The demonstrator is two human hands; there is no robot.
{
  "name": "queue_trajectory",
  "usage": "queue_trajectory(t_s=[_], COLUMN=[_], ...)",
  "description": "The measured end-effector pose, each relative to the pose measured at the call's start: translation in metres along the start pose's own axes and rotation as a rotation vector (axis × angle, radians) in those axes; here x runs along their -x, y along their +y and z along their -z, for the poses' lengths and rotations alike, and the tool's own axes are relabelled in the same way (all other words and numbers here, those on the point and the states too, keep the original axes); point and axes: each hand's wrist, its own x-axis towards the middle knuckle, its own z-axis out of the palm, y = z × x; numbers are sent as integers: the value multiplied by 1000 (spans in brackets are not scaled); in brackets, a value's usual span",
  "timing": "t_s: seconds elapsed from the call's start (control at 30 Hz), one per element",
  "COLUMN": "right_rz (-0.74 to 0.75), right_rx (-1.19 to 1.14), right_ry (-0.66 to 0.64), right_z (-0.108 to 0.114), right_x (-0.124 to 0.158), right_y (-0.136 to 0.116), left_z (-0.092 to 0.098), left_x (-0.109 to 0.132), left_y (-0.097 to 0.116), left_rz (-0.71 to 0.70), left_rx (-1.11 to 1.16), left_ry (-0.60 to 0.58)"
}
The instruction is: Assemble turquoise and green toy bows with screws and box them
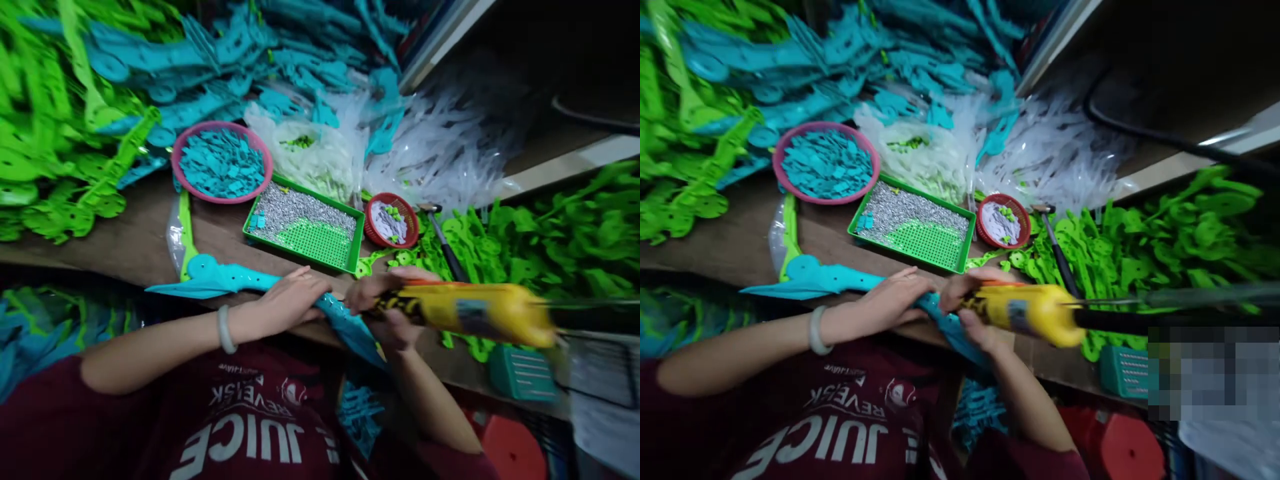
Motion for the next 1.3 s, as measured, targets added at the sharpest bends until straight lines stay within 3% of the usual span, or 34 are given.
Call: queue_trajectory(t_s=[0.07,0.17,0.2,0.27,0.37,0.43,0.5,0.67,0.83,0.97,1.03,1.13,1.23,1.3], right_rz=[71,90,82,82,91,103,116,129,124,116,115,149,179,187], right_rx=[-95,-109,-105,-100,-81,-67,-35,121,85,96,115,114,86,90], right_ry=[69,274,342,444,479,475,472,450,436,402,418,408,335,308], right_z=[8,23,27,34,44,50,57,72,63,48,39,22,9,6], right_x=[-12,-28,-33,-43,-55,-55,-44,-8,-19,-46,-60,-80,-93,-98], right_y=[-19,-31,-28,-14,8,14,11,-1,6,14,22,38,52,57], left_z=[39,106,121,128,98,73,61,73,82,62,35,-16,-51,-54], left_x=[2,-6,-14,-38,-78,-100,-115,-124,-125,-86,-51,-3,15,14], left_y=[-9,-26,-31,-33,-23,-19,-24,-50,-31,6,25,44,48,45], left_rz=[-33,119,191,204,48,-19,-25,4,-66,-221,-352,-383,-351,-311], left_rx=[-79,-360,-455,-530,-582,-681,-771,-837,-807,-629,-513,-440,-435,-430], left_ry=[73,292,286,134,-162,-256,-287,-309,-274,-286,-238,-52,61,84])
